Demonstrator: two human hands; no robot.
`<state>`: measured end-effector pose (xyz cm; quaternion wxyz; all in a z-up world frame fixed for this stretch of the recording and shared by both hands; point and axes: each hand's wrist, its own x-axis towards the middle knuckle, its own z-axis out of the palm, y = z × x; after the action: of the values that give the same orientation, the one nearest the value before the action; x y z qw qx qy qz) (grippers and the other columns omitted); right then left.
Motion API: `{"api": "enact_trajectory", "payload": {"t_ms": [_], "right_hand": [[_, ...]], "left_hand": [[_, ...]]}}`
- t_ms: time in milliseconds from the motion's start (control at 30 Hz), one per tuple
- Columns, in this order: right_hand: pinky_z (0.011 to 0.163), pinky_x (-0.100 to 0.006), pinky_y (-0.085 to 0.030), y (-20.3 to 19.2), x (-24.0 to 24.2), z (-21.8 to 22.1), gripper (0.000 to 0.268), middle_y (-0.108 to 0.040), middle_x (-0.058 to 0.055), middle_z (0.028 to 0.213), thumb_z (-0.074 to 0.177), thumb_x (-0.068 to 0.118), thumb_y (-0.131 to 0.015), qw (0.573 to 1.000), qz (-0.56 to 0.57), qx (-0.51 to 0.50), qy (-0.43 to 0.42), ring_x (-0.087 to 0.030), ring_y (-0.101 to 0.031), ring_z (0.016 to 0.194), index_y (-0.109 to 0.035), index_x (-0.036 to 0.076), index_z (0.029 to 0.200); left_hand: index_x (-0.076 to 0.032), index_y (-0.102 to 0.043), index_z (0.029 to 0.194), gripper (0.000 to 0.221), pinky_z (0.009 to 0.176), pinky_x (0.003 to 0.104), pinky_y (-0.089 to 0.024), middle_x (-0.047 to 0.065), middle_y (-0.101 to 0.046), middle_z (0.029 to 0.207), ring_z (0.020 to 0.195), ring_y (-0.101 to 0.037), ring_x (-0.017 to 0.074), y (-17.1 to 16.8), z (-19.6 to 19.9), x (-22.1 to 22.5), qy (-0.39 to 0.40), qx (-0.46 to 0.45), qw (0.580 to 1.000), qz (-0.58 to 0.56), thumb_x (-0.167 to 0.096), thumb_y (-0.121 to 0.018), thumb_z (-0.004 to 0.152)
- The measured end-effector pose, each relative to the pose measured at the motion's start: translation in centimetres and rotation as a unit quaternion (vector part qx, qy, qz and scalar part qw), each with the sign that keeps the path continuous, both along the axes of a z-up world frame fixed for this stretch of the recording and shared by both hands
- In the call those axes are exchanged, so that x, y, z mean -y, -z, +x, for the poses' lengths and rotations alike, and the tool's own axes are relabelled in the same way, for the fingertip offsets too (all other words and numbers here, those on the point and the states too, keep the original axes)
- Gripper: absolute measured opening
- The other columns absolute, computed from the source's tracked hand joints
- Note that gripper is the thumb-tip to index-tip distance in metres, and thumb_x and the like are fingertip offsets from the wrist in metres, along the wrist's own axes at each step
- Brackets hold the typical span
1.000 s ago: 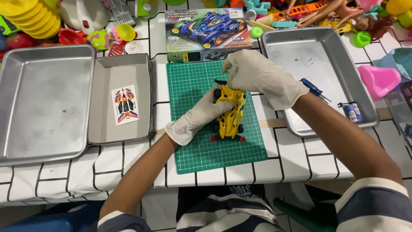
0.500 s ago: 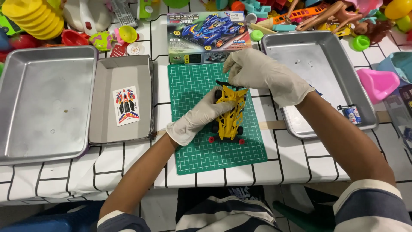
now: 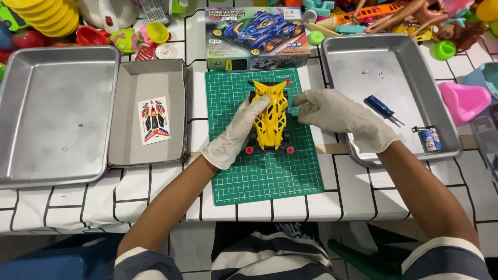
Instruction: Assembling a mini 4WD toy car by fitting the body shell onto the chassis and using a screwdriver to secure parts.
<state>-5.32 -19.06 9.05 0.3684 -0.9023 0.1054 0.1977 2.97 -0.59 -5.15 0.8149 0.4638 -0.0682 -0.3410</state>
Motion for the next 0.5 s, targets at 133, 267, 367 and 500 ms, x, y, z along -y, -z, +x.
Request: {"api": "enact_trajectory", "payload": {"t_ms": [133,267,367,500], "right_hand": [[0.07,-0.035,-0.055,1.2,1.3,0.3,0.038,-0.074,-0.016,0.097,0.093,0.006,-0.068,0.999,0.008,0.036,0.032,-0.026,-0.07,0.084,-0.069,0.002,0.131],[0.057,-0.025,-0.049,-0.5,-0.1,1.0,0.036,-0.068,-0.009,0.092,0.095,0.01,-0.069,0.982,0.071,0.152,0.09,-0.015,-0.06,0.078,-0.067,0.007,0.131],[0.067,-0.028,-0.048,-1.1,-1.9,1.4,0.046,-0.061,-0.008,0.097,0.09,0.009,-0.078,0.978,0.055,0.198,0.028,-0.016,-0.052,0.083,-0.067,0.006,0.135],[0.08,-0.04,-0.049,3.8,-1.2,3.2,0.045,-0.057,-0.008,0.116,0.083,0.015,-0.085,0.972,-0.019,0.232,-0.037,-0.024,-0.055,0.096,-0.073,0.009,0.126]], "left_hand": [[-0.008,-0.046,0.146,0.061,0.093,0.042,-0.061,0.02,-0.063,0.133,0.118,-0.067,0.0328,-2.5,-1.3,0.1,0.009,0.007,0.999,-0.03,-0.037,-0.069,0.098],[-0.008,-0.048,0.148,0.071,0.097,0.045,-0.059,0.022,-0.059,0.142,0.125,-0.063,0.0368,-4.8,-2.8,-0.4,0.017,0.007,0.999,-0.041,-0.056,-0.059,0.097],[-0.005,-0.047,0.15,0.08,0.1,0.045,-0.057,0.024,-0.056,0.145,0.128,-0.06,0.0386,-5.9,-3.3,-0.5,0.014,0.017,0.999,-0.04,-0.065,-0.051,0.096],[-0.006,-0.053,0.144,0.077,0.086,0.041,-0.064,0.021,-0.065,0.134,0.113,-0.07,0.0344,-2.7,-1.3,-0.3,0.009,-0.034,0.997,-0.062,-0.067,-0.045,0.098]]}}
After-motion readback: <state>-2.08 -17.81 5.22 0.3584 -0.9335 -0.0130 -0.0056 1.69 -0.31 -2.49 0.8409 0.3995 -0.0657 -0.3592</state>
